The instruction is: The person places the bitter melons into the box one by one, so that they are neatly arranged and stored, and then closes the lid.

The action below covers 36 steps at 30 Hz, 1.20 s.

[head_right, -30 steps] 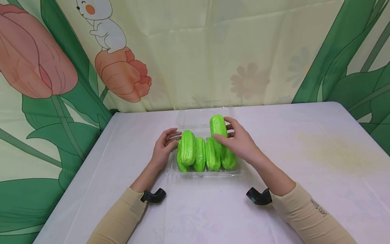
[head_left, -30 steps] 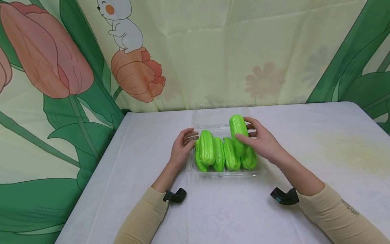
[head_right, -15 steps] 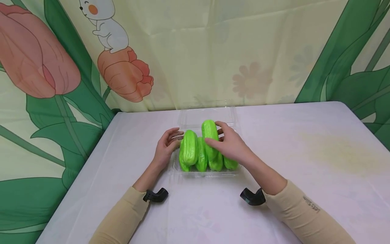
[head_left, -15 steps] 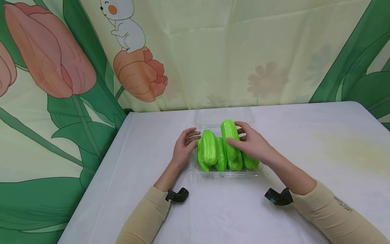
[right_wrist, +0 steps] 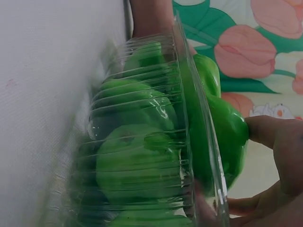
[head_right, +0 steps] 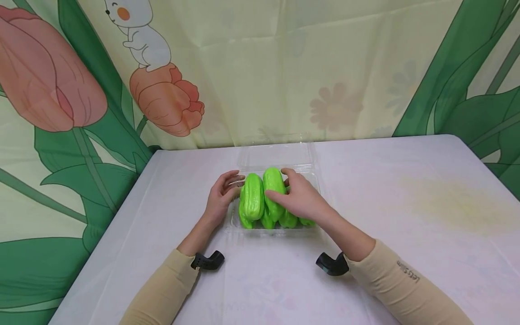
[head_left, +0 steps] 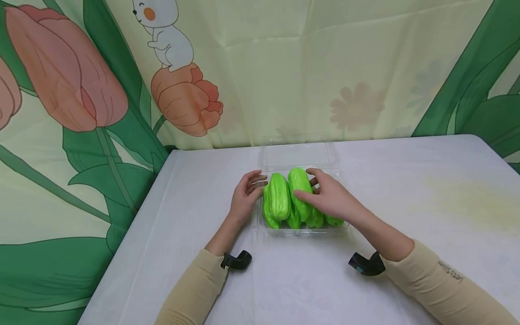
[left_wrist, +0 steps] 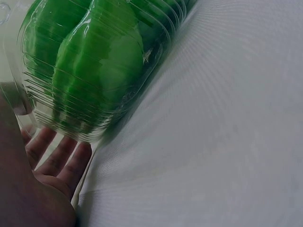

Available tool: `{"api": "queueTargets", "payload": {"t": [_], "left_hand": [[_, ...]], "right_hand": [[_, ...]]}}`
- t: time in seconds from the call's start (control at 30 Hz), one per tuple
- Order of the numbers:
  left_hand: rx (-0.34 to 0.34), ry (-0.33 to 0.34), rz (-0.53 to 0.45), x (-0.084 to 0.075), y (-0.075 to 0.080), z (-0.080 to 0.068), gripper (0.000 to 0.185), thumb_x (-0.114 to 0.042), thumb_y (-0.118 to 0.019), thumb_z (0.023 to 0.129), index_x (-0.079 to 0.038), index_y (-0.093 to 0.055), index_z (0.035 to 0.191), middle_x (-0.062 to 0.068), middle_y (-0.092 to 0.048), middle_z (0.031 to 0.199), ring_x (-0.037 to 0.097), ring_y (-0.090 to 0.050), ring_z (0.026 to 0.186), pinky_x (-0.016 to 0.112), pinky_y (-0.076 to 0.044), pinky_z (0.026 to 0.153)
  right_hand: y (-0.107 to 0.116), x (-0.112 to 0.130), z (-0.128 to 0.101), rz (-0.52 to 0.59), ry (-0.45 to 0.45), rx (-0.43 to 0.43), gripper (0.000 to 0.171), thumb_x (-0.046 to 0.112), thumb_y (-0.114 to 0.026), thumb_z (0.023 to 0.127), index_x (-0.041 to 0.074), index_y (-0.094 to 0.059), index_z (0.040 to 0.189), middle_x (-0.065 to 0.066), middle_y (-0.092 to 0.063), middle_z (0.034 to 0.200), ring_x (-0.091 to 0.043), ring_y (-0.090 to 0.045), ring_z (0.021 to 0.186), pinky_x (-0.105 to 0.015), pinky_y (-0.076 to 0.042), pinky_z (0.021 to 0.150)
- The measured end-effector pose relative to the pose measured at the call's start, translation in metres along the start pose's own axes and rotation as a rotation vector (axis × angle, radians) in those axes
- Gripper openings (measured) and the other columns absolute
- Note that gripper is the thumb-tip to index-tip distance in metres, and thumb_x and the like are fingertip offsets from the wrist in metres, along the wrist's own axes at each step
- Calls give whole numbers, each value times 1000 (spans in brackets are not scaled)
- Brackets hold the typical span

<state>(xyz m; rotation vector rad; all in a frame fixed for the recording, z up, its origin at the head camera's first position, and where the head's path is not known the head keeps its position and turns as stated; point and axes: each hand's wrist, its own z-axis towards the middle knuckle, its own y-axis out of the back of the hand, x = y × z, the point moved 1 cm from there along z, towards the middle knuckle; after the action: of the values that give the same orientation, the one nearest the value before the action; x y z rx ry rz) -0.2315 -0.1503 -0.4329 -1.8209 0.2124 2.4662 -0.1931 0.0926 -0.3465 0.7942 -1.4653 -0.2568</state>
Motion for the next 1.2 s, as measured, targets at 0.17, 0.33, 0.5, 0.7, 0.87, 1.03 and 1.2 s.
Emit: {"api": "queueTargets", "payload": {"t": [0.17, 0.33, 0.5, 0.7, 0.87, 1.03, 1.2], "left_hand": [[-2, 4, 4, 0, 0, -1, 47, 6, -50, 95, 10, -44, 141, 24, -59, 132, 37, -60, 121, 29, -50, 97], [-2, 4, 8, 0, 0, -1, 47, 5, -50, 95, 10, -44, 141, 24, -59, 132, 37, -60, 121, 30, -50, 97], [0, 0, 12, 1, 1, 0, 47, 7, -50, 95, 10, -44, 141, 25, -59, 132, 39, -59, 121, 30, -50, 96], [-3, -1, 6, 0, 1, 0, 48, 5, -51, 94, 10, -45, 141, 24, -60, 131, 38, -60, 120, 30, -50, 97], [-8, 15, 7, 1, 1, -1, 47, 5, -52, 95, 7, -46, 142, 23, -59, 132, 36, -59, 122, 32, -50, 98], [-6, 40, -7, -1, 0, 1, 48, 10, -50, 95, 10, -43, 143, 28, -57, 133, 41, -57, 123, 29, -49, 98], [4, 51, -19, -1, 0, 2, 49, 12, -48, 94, 14, -40, 142, 32, -54, 134, 46, -55, 124, 26, -49, 96]], "right_hand": [[-1, 3, 0, -45, 14, -9, 85, 43, -64, 96, -9, -28, 152, -26, -57, 124, -34, -65, 104, -47, -54, 87], [1, 6, -2, -78, 18, -9, 85, 45, -64, 96, -9, -29, 151, -27, -55, 128, -32, -66, 103, -48, -53, 88], [6, 5, -5, -67, 5, 10, 86, 47, -63, 96, -7, -27, 153, -26, -54, 131, -34, -66, 107, -49, -53, 89], [16, 2, -11, -14, -14, 26, 86, 48, -63, 96, -1, -25, 156, -24, -51, 139, -37, -61, 118, -51, -51, 93], [24, 2, -16, 34, -17, 21, 87, 50, -64, 96, 4, -24, 157, -22, -49, 143, -38, -57, 124, -49, -51, 92], [33, 0, -20, 54, -11, -3, 87, 52, -64, 95, 7, -24, 158, -19, -48, 143, -36, -55, 125, -49, -51, 92], [38, -4, -23, 68, 9, -37, 83, 49, -65, 96, 10, -26, 158, -18, -48, 143, -36, -52, 127, -52, -48, 96]]}}
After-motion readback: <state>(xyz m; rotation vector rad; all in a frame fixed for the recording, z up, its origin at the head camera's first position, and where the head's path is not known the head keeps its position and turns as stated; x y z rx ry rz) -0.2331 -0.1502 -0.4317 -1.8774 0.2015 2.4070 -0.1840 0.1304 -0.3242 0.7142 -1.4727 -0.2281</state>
